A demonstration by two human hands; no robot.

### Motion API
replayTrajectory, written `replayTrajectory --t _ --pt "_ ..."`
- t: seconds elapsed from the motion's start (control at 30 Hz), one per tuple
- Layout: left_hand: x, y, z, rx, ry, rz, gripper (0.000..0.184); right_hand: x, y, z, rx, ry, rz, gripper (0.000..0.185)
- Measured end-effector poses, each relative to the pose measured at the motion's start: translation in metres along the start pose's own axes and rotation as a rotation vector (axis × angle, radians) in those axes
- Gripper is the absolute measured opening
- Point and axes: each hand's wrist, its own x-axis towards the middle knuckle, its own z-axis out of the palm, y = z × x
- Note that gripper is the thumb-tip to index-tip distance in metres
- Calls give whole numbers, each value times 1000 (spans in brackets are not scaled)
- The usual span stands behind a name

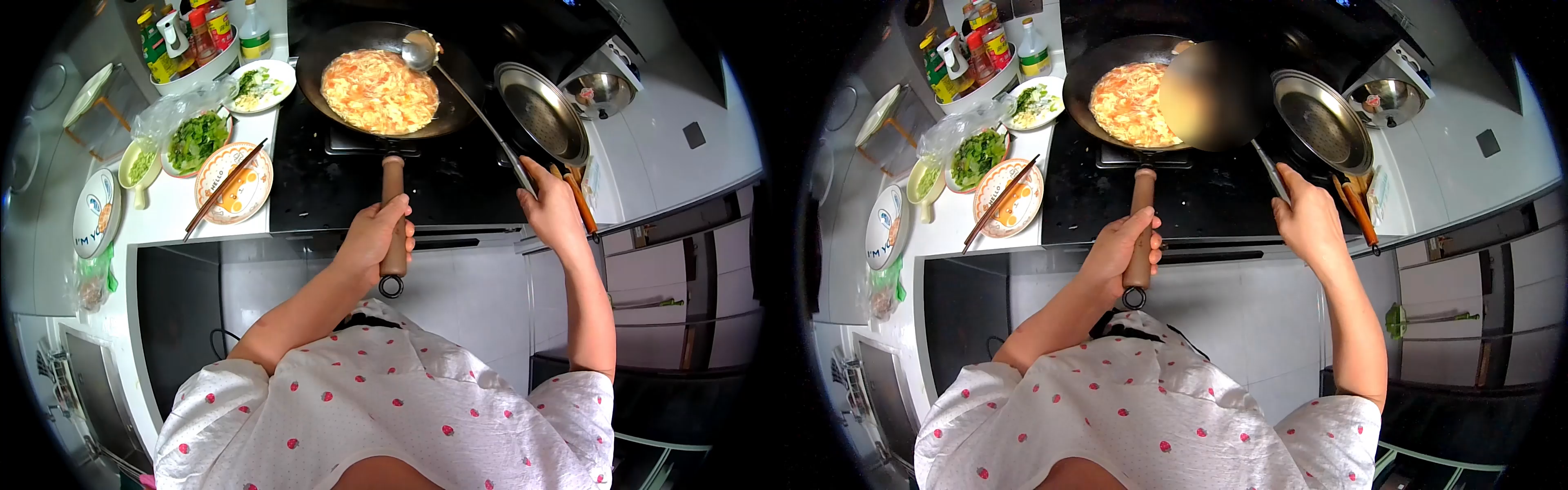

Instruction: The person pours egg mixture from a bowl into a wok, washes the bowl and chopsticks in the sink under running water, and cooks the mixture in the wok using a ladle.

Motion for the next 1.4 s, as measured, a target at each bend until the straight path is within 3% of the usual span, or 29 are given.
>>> replayTrajectory --t 0.2,0.3,0.33,0.43,0.57,0.73,0.87,1.1,1.2,1.4 --pt "-1 3 -4 15 3 -5 28 1 5 5 -218 -37 -32 45" --pt "0 3 -3 14 12 -7 28 5 1 -1 280 -274 185 45" --pt "0 2 -4 13 11 -6 28 9 1 -7 563 -405 349 42" --pt "0 3 -4 29 14 1 28 12 6 -9 1081 -468 400 38" --pt "-1 2 -3 22 25 -3 27 3 7 -9 1185 -461 415 36" --pt "-2 2 -1 22 36 -8 27 -1 4 -13 981 -364 294 41" --pt "-2 1 1 21 46 -4 28 2 -4 -8 344 -127 124 42" --pt "1 -1 -1 7 32 4 29 11 11 20 -224 132 -218 49" --pt "0 -1 -1 6 32 6 30 13 11 33 -434 141 -194 53" --pt "0 -2 -1 8 20 18 30 11 2 38 -400 157 -257 52"
